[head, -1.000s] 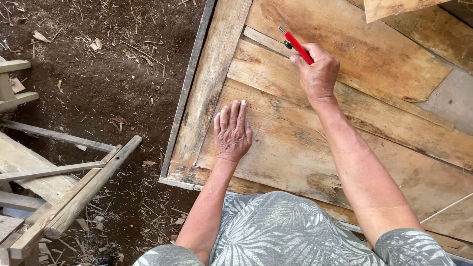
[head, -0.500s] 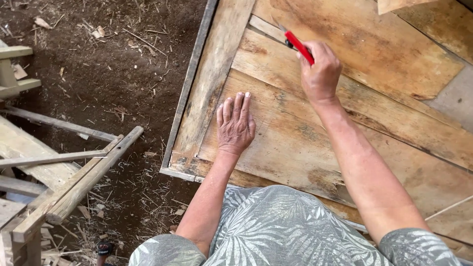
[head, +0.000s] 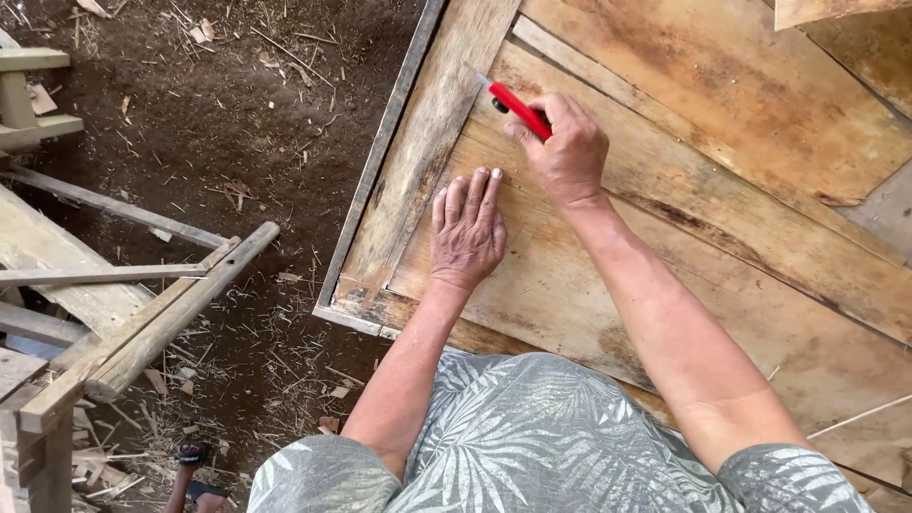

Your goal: Cutting and fitting thin wood strips onto a wooden panel using a utility knife.

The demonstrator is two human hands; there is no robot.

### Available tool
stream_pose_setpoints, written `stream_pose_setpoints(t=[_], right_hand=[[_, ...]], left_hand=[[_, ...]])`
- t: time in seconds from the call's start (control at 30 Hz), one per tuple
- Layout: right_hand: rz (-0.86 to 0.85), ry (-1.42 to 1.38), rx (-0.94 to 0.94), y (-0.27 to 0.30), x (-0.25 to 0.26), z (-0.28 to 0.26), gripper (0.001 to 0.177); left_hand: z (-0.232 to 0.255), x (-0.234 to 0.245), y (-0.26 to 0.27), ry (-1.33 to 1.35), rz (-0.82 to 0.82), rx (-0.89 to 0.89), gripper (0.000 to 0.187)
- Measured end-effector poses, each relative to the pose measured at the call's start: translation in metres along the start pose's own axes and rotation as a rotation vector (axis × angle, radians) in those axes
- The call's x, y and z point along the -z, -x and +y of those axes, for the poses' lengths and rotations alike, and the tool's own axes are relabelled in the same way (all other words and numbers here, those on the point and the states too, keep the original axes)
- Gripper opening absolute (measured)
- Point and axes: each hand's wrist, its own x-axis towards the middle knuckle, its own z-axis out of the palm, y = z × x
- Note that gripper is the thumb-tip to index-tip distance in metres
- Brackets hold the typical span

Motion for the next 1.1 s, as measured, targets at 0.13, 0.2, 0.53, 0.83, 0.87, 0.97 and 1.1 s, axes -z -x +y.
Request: stream_pose_setpoints(t=[0.13,0.2,0.53,0.83,0.87,0.97,1.1], right_hand=[[-0.067,-0.034,0.072,-0.004,0.008,-0.004,0.049],[-0.070,0.001,0.072,-0.003,0.018,-0.010,0.044],[-0.065,-0.034,0.035,-0.009,0.019,-0.025,0.038],[-0.197,-0.009,0.211,-0.011,0.037,-0.011,0.055],[-0.198,-0.022,0.173,-0.009,0.038,-0.004,0.047],[-0.205,-0.039,0.131,0.000,0.048,0.000,0.045],[-0.215,0.028,0.124,0.018,0.058,0.014,0.045]], left_hand=[[0.000,0.000,-0.001,-0.002,-0.001,0.013,0.062],[0.001,-0.001,0.002,-0.008,-0.004,0.016,0.062],[0.000,0.007,0.000,-0.014,-0.004,0.018,0.061],[-0.003,0.021,-0.004,-0.029,-0.094,-0.036,0.058],[-0.004,0.022,-0.006,-0.035,-0.107,-0.039,0.059],[-0.002,0.019,-0.002,-0.055,-0.137,-0.043,0.060],[-0.003,0.016,-0.001,-0.063,-0.138,-0.038,0.059]])
